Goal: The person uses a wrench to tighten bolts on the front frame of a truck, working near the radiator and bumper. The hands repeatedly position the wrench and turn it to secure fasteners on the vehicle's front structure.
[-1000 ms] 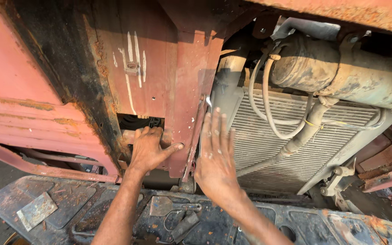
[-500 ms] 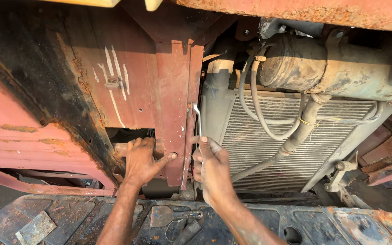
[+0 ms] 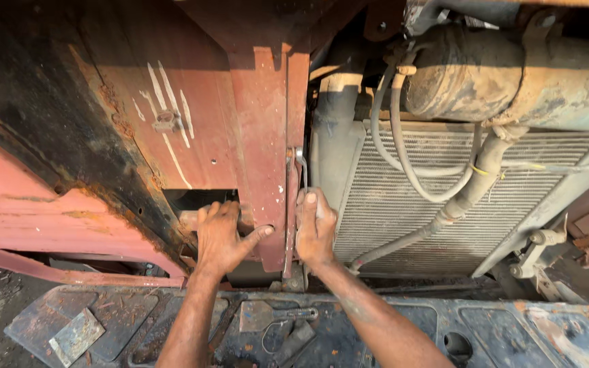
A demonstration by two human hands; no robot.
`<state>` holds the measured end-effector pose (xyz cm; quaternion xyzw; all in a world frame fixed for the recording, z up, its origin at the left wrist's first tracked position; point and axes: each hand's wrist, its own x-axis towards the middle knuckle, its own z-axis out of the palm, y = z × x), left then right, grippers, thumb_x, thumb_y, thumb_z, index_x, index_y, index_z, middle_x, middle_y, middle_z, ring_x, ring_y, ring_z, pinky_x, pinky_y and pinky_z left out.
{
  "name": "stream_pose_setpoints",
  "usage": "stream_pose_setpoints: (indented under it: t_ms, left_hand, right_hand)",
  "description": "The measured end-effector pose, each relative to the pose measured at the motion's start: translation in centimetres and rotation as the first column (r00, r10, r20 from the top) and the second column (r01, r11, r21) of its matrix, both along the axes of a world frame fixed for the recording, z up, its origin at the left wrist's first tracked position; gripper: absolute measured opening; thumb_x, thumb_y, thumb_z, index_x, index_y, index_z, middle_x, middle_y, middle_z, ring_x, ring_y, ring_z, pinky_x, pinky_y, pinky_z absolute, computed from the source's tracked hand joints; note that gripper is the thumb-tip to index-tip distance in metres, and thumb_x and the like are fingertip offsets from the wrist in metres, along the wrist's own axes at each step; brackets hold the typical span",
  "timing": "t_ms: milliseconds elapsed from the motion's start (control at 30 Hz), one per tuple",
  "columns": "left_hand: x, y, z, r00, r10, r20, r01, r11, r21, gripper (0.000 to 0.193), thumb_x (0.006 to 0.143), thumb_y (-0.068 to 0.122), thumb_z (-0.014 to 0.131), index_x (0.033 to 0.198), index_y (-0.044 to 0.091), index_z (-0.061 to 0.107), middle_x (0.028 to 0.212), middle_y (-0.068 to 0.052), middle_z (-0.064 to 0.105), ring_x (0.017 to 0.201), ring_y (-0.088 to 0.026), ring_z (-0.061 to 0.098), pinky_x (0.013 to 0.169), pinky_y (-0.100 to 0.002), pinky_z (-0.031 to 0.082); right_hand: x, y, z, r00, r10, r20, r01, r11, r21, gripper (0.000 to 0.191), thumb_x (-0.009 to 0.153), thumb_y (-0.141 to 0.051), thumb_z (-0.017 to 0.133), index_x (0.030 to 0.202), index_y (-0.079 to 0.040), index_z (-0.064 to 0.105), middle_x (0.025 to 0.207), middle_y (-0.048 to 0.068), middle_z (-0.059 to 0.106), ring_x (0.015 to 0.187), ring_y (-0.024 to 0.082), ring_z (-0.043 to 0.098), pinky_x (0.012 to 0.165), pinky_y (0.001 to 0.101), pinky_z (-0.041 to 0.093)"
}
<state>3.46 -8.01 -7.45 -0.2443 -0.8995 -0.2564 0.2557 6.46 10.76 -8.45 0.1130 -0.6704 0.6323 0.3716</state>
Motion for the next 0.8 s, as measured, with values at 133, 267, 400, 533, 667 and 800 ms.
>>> stream_pose_setpoints:
  t_ms: [133, 267, 400, 533, 667, 800]
  left_hand:
    - [0.4, -0.2, 0.4, 0.999, 0.029, 0.026, -0.027, 0.998, -0.057, 0.080, 0.069, 0.073, 0.072, 0.096, -0.002, 0.070, 0.088, -0.016, 0.068, 0.087, -0.031, 0.055, 0.085, -0.045, 0.038]
    - [1.0, -0.4, 0.7, 0.997, 0.042, 0.067, -0.039, 0.998, -0.047, 0.079, 0.070, 0.074, 0.074, 0.094, -0.002, 0.070, 0.086, -0.016, 0.068, 0.088, -0.031, 0.056, 0.086, -0.044, 0.038]
    - [1.3, -0.5, 1.0, 0.997, -0.037, -0.067, 0.041, 0.998, 0.055, 0.078, 0.069, 0.070, 0.074, 0.098, -0.002, 0.071, 0.087, -0.015, 0.069, 0.086, -0.031, 0.056, 0.082, -0.045, 0.038]
    - [1.1, -0.5, 1.5, 0.995, 0.035, 0.090, -0.035, 0.999, -0.001, 0.074, 0.067, 0.069, 0.077, 0.094, 0.000, 0.070, 0.083, -0.015, 0.068, 0.086, -0.030, 0.057, 0.084, -0.044, 0.038]
    - [0.9, -0.2, 1.3, 0.991, 0.077, 0.108, -0.072, 0.996, -0.054, 0.076, 0.067, 0.070, 0.076, 0.096, 0.000, 0.070, 0.083, -0.014, 0.067, 0.088, -0.030, 0.056, 0.085, -0.044, 0.038]
    - [0.3, 0.0, 0.7, 0.997, 0.047, 0.054, -0.045, 0.998, -0.039, 0.086, 0.064, 0.073, 0.075, 0.103, -0.003, 0.069, 0.081, -0.014, 0.067, 0.087, -0.030, 0.055, 0.085, -0.045, 0.038]
  right_hand:
    - [1.9, 0.4, 1.5, 0.901, 0.393, 0.185, -0.321, 0.890, -0.324, 0.042, 0.108, -0.043, 0.043, 0.083, -0.010, 0.051, 0.058, -0.008, 0.033, 0.048, 0.004, 0.029, 0.042, 0.0231, 0.025]
    - [5.5, 1.9, 5.6, 0.687, 0.605, 0.404, -0.307, 0.744, -0.593, 0.037, 0.103, -0.037, 0.053, 0.084, -0.007, 0.056, 0.056, -0.007, 0.034, 0.046, 0.006, 0.029, 0.039, 0.0233, 0.023]
    - [9.1, 3.2, 10.3, 0.425, 0.852, 0.307, -0.219, 0.426, -0.878, 0.024, 0.104, -0.030, 0.055, 0.088, -0.012, 0.053, 0.060, -0.011, 0.035, 0.048, 0.003, 0.027, 0.041, 0.0213, 0.022]
    - [9.9, 2.2, 13.0, 0.478, 0.807, 0.347, -0.203, 0.486, -0.850, 0.019, 0.104, -0.023, 0.053, 0.091, -0.010, 0.056, 0.062, -0.010, 0.035, 0.049, 0.003, 0.027, 0.042, 0.0215, 0.022]
    - [10.8, -0.5, 10.3, 0.875, 0.267, 0.405, -0.173, 0.951, -0.255, 0.034, 0.105, -0.035, 0.048, 0.086, -0.007, 0.057, 0.059, -0.007, 0.037, 0.047, 0.005, 0.031, 0.040, 0.0239, 0.026]
    - [10.0, 0.2, 7.7, 0.776, 0.538, 0.329, -0.319, 0.785, -0.532, 0.039, 0.104, -0.042, 0.050, 0.087, -0.007, 0.056, 0.059, -0.008, 0.029, 0.046, 0.005, 0.025, 0.039, 0.0243, 0.020]
